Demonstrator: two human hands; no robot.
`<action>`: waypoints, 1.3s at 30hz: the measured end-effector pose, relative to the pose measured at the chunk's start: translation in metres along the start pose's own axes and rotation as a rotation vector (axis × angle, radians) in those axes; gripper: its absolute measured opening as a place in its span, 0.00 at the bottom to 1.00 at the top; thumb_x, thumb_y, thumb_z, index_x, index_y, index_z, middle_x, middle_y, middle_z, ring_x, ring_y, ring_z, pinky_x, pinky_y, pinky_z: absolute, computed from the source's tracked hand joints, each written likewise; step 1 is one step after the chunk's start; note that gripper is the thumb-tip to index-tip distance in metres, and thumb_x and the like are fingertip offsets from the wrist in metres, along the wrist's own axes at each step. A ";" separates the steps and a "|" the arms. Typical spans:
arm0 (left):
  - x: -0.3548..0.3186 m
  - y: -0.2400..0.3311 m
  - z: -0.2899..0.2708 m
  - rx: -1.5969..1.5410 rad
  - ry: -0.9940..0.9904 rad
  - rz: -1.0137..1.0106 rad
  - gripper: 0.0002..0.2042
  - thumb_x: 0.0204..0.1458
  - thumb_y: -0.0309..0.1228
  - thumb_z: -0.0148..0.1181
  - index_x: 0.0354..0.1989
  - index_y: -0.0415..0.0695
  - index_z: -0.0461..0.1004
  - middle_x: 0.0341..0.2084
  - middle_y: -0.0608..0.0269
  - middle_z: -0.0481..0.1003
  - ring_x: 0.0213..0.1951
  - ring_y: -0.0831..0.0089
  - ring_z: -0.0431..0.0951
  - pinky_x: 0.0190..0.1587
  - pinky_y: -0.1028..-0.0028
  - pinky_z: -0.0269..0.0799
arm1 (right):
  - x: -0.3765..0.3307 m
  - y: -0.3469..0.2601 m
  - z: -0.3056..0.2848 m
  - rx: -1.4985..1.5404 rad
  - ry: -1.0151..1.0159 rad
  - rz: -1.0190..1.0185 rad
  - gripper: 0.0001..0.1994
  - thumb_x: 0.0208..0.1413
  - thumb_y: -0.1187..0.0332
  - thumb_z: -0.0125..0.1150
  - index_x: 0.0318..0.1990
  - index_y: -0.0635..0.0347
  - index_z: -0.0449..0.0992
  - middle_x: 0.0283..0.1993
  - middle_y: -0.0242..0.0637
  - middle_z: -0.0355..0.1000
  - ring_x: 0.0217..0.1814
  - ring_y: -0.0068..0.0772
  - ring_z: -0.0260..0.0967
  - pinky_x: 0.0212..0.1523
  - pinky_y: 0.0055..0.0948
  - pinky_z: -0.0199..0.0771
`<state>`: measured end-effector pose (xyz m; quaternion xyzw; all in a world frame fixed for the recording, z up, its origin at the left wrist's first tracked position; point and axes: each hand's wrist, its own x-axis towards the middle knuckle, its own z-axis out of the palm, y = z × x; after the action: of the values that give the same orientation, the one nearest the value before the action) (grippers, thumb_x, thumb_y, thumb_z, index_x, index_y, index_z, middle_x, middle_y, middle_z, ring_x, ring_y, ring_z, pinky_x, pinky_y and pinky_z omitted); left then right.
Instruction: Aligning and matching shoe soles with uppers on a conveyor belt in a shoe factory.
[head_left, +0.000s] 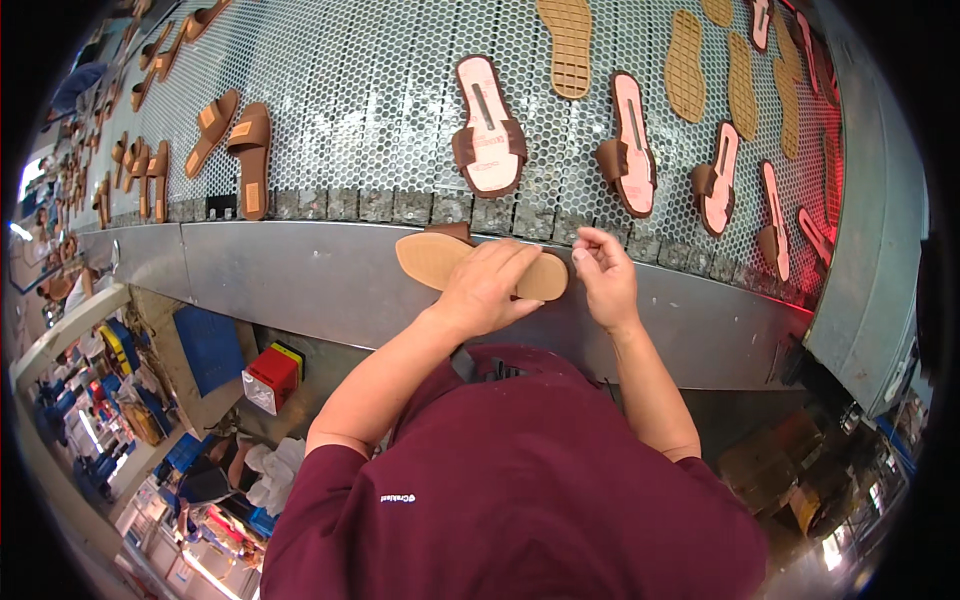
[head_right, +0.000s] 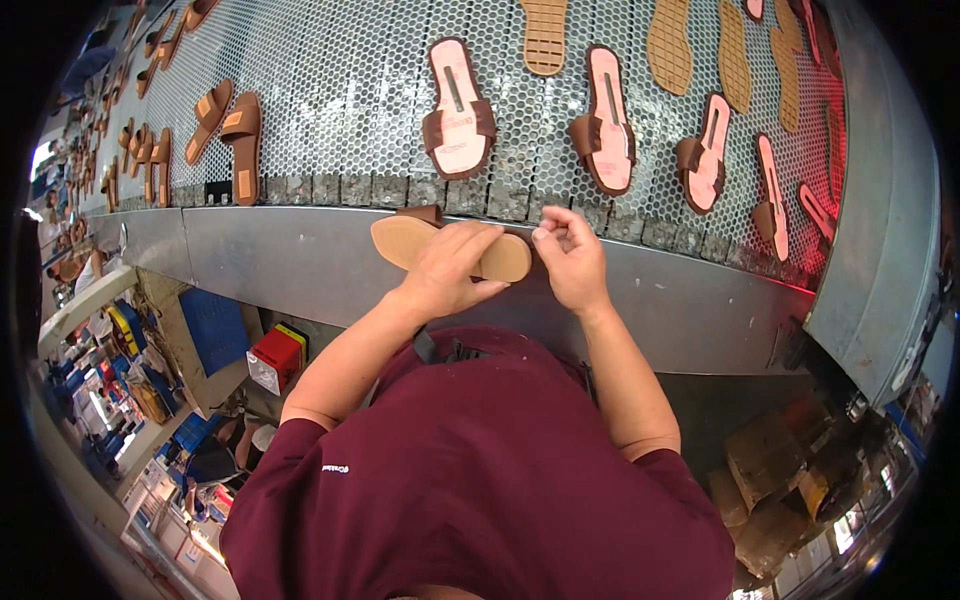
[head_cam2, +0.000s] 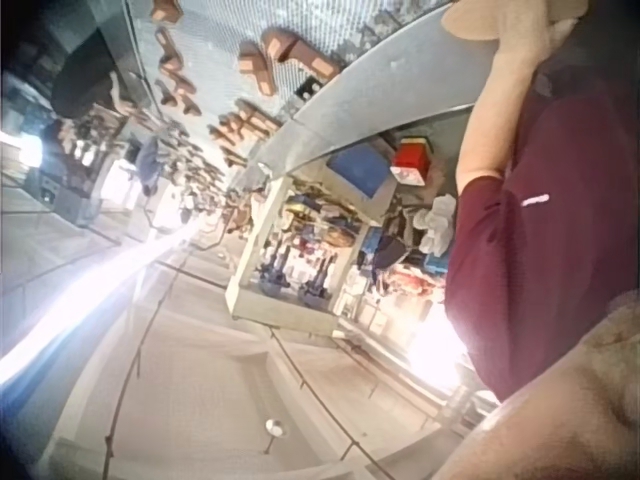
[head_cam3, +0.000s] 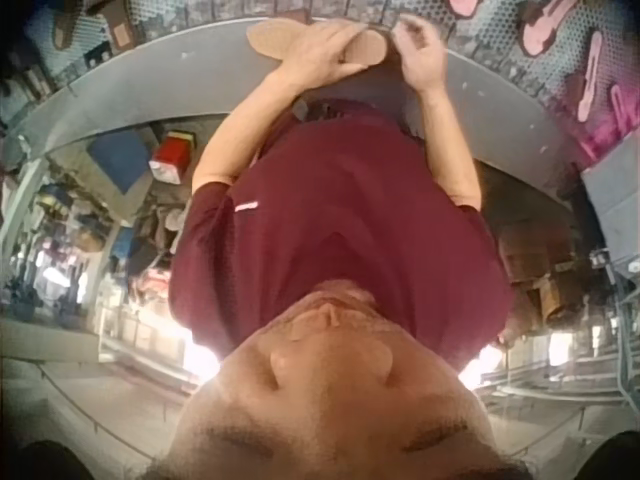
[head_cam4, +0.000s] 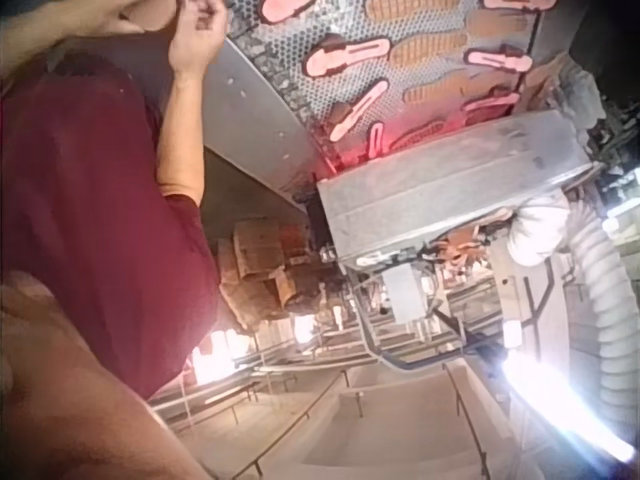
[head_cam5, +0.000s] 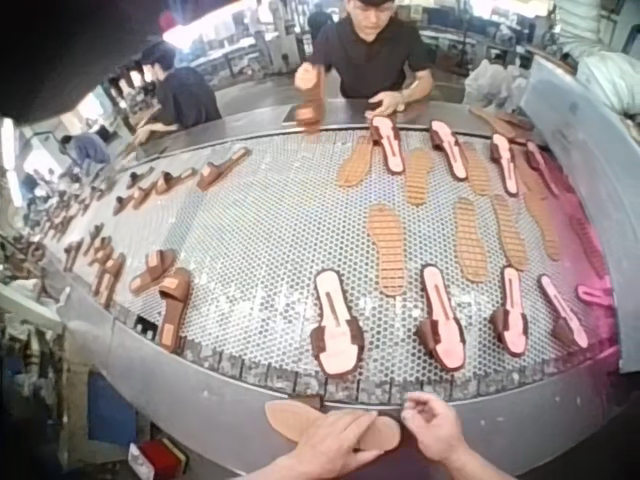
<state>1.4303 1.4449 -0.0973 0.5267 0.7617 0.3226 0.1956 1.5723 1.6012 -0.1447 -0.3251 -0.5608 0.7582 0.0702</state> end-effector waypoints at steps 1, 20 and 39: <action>0.000 0.000 0.000 -0.009 0.009 -0.013 0.34 0.33 0.31 0.78 0.55 0.41 0.72 0.48 0.52 0.76 0.52 0.52 0.76 0.55 0.58 0.72 | -0.001 0.003 -0.003 0.015 0.082 0.012 0.17 0.65 0.68 0.59 0.57 0.68 0.71 0.45 0.34 0.76 0.42 0.19 0.73 0.41 0.21 0.74; 0.008 0.013 0.002 -0.010 -0.065 -0.098 0.35 0.35 0.31 0.77 0.56 0.40 0.70 0.54 0.51 0.73 0.56 0.52 0.73 0.58 0.59 0.71 | -0.009 -0.007 -0.006 0.206 -0.190 0.119 0.18 0.72 0.61 0.47 0.45 0.69 0.79 0.37 0.34 0.77 0.36 0.20 0.72 0.37 0.23 0.73; -0.011 -0.039 -0.105 0.288 0.638 0.251 0.34 0.40 0.26 0.74 0.59 0.45 0.66 0.59 0.47 0.69 0.59 0.50 0.73 0.60 0.55 0.70 | 0.056 -0.075 -0.008 -0.433 -0.009 -0.279 0.36 0.53 0.56 0.71 0.65 0.65 0.65 0.54 0.46 0.74 0.52 0.36 0.74 0.54 0.34 0.74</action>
<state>1.3409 1.3950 -0.0502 0.5110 0.7515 0.3814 -0.1690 1.5143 1.6612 -0.1024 -0.2485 -0.7500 0.6047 0.1004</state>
